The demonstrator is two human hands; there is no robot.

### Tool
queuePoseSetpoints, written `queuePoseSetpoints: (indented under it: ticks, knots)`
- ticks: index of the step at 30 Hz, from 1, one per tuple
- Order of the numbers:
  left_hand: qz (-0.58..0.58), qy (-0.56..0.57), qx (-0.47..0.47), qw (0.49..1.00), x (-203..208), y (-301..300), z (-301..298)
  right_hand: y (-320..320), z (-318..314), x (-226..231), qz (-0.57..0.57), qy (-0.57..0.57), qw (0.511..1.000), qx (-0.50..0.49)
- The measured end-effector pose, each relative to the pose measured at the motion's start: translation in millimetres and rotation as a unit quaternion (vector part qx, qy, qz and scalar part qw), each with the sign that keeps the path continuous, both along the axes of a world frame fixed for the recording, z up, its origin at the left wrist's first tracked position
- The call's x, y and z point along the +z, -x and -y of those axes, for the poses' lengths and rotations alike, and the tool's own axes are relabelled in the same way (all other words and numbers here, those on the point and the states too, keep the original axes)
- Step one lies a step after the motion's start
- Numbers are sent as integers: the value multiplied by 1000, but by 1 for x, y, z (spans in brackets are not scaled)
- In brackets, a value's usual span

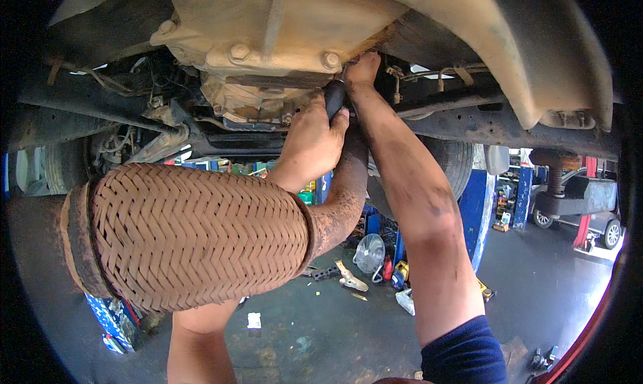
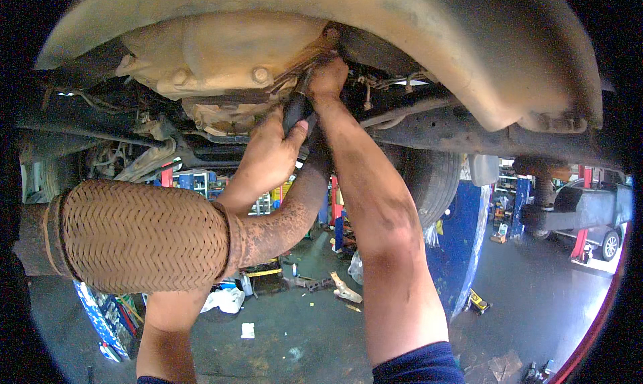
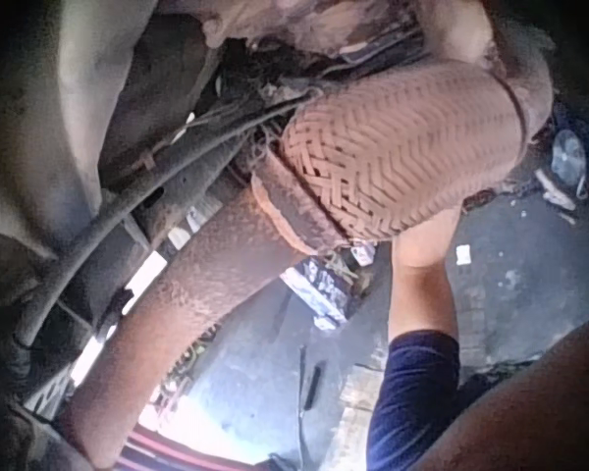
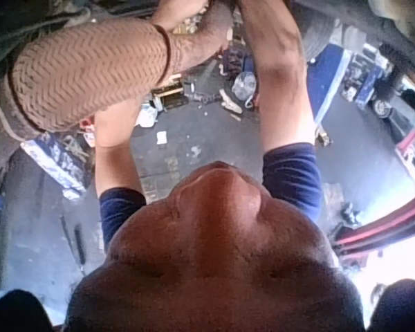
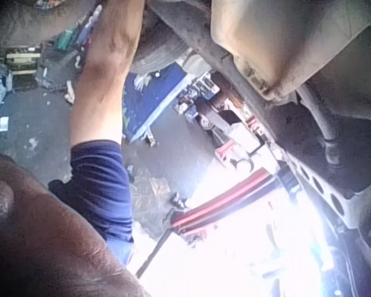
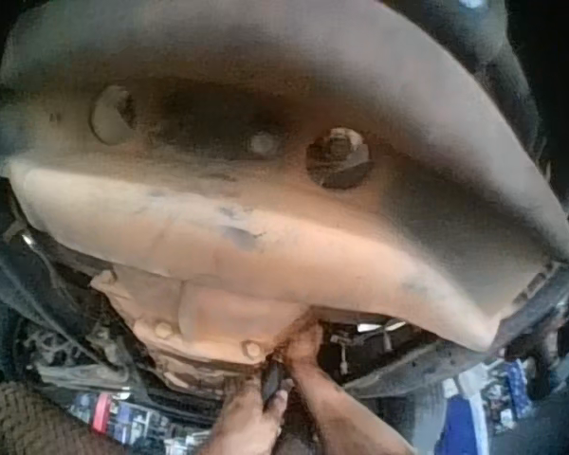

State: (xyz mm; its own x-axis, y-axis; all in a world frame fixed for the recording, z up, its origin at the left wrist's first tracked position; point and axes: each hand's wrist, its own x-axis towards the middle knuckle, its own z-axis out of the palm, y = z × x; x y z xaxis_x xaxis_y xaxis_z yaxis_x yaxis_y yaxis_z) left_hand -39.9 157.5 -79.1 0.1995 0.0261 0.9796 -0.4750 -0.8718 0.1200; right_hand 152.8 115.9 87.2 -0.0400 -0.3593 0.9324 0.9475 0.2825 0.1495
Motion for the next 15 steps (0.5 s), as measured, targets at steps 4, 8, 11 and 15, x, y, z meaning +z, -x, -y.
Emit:
queuePoseSetpoints:
  ticks: [4,8,11,15]
  knots:
    - [-33,23,18,999,3,-2,4,31,27,-38,-25,12,1000,0]
    - [-10,27,-4,1000,0,-10,6,60,51,-85,-70,144,943,290]
    - [-25,23,14,999,-1,-19,9,80,56,-91,-31,203,950,235]
    - [2,19,-145,989,-8,-23,7,98,63,-79,33,189,888,-417]
